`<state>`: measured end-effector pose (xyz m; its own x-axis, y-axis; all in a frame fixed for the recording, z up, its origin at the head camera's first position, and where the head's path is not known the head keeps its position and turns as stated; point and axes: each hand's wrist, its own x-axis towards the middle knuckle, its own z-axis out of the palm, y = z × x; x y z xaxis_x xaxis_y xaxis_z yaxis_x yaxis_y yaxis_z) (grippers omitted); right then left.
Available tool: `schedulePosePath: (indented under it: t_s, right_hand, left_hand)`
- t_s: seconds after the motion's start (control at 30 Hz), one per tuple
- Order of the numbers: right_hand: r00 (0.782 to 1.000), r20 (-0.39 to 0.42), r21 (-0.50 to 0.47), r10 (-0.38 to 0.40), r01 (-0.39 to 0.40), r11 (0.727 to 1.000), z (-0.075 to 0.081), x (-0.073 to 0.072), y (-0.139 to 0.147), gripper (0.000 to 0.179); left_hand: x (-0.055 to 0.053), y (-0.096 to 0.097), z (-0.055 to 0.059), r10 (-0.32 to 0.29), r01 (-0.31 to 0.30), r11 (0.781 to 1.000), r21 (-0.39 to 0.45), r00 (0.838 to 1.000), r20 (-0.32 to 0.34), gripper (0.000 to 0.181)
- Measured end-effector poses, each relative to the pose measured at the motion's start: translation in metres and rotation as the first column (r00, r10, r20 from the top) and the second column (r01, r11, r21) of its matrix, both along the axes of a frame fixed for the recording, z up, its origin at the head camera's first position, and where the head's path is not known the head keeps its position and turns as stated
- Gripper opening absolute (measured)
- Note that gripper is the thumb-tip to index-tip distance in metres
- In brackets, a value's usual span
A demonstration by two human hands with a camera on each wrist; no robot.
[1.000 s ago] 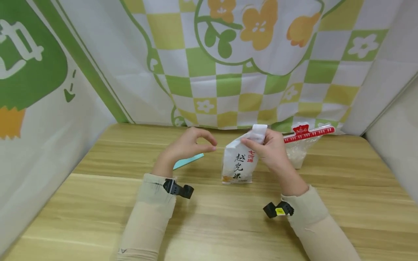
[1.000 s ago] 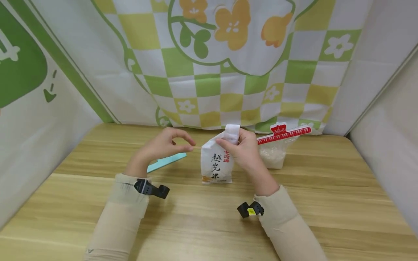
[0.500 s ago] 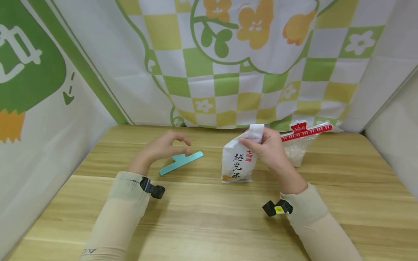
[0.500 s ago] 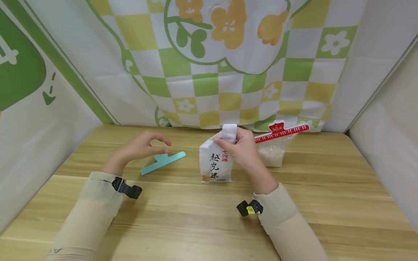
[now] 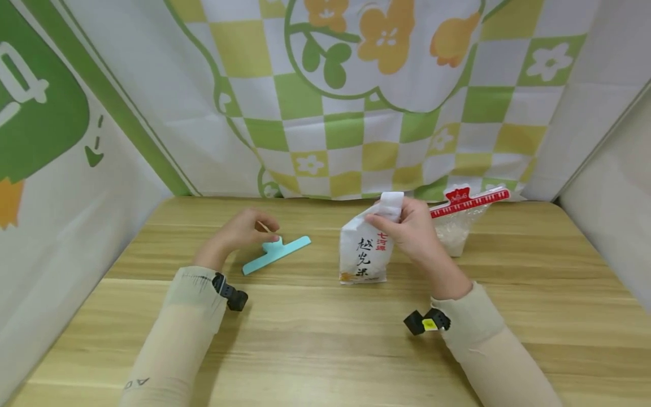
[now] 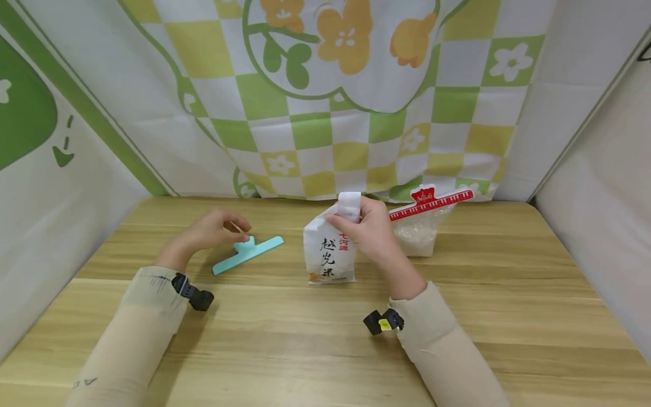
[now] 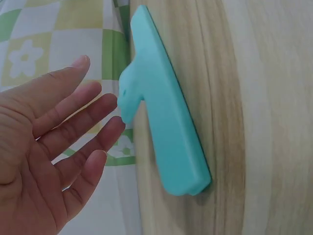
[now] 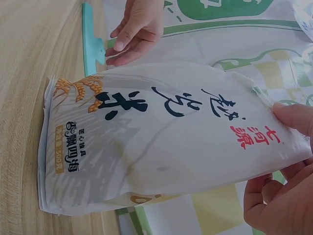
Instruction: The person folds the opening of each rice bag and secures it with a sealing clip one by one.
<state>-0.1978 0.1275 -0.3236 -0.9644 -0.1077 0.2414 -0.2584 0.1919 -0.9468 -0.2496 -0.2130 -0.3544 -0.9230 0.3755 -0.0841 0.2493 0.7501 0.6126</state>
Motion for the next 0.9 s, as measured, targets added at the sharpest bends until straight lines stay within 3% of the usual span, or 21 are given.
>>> schedulePosePath:
  t_s: [0.4,0.63,0.9]
  right_hand:
    - [1.000,0.000,0.000,-0.009,0.009,1.000,-0.0011,-0.0020,-0.0005,0.023]
    - [1.000,0.004,0.004,-0.011,0.011,1.000,-0.0002,-0.0010,-0.0007,0.024]
    - [1.000,-0.004,0.010,-0.003,0.003,1.000,-0.0001,-0.0010,-0.0005,0.022]
  left_hand:
    - [-0.0041,-0.0037,-0.0073,0.060,-0.058,0.998,-0.032,0.997,0.050,0.021]
    - [-0.0032,-0.0057,-0.0080,0.049,-0.048,0.997,-0.052,0.999,0.024,0.020]
    - [-0.0010,-0.0057,-0.0091,0.071,-0.069,0.997,-0.042,0.996,0.059,0.019]
